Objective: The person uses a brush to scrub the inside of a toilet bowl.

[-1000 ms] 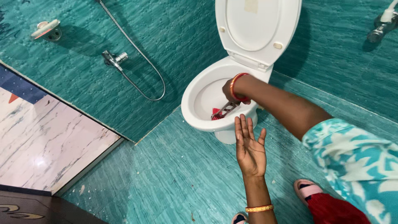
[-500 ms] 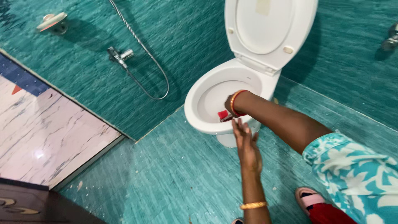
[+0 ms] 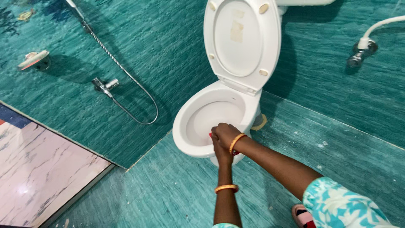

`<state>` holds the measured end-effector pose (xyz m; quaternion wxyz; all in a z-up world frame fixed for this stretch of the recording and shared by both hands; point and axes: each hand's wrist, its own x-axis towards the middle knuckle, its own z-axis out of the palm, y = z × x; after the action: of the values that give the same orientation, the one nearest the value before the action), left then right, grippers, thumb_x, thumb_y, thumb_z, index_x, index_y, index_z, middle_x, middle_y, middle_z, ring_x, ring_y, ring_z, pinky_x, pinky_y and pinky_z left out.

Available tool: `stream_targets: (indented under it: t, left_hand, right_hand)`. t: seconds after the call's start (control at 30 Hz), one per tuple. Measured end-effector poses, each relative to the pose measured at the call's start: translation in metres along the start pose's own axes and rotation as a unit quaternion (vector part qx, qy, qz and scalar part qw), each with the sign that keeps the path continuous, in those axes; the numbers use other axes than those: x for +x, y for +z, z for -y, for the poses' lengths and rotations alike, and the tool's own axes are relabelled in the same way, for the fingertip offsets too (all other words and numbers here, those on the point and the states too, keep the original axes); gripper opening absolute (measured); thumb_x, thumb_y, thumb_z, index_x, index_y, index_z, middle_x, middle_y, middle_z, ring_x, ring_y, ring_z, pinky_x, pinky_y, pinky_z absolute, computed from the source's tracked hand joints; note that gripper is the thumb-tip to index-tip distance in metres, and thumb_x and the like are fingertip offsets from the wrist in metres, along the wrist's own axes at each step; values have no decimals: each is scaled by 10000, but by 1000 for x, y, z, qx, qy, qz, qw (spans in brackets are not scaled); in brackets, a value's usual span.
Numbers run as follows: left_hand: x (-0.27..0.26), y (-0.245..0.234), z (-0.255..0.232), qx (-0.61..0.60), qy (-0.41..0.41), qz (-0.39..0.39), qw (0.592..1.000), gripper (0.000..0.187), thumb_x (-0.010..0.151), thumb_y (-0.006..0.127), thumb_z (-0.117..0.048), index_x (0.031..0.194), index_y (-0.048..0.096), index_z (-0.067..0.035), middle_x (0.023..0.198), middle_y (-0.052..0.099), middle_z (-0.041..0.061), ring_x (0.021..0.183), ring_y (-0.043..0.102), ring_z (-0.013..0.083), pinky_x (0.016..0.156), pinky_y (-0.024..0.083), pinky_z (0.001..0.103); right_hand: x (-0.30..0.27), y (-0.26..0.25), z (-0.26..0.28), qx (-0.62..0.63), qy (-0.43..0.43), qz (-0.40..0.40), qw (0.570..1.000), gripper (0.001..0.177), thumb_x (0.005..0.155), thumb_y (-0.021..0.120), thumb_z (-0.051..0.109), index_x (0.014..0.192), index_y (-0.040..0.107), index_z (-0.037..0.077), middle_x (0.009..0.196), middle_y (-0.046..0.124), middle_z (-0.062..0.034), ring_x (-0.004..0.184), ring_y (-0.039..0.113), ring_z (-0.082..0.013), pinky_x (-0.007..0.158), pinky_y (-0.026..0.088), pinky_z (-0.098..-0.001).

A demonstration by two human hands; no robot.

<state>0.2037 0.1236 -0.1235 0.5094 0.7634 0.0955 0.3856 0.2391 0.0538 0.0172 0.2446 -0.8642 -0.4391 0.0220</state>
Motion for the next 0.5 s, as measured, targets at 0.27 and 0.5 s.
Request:
stream_targets:
  t: [0.27, 0.5]
  left_hand:
    - [26, -63, -105, 29, -93, -7, 995, 176, 944, 616, -85, 1093, 698, -37, 1012, 763, 124, 932, 720, 220, 821, 543, 332]
    - [8, -45, -41, 58, -171, 1, 984, 242, 896, 689, -180, 1072, 692, -13, 967, 778, 115, 902, 714, 186, 785, 548, 327]
  right_hand:
    - [-37, -41, 46, 230, -52, -251, 939, 172, 864, 661, 82, 1000, 755, 127, 857, 763, -39, 817, 740, -241, 723, 598, -381]
    - [-29, 36, 3, 98, -122, -174, 972, 147, 847, 627, 81, 991, 604, 98, 918, 701, -51, 931, 693, -293, 775, 558, -441]
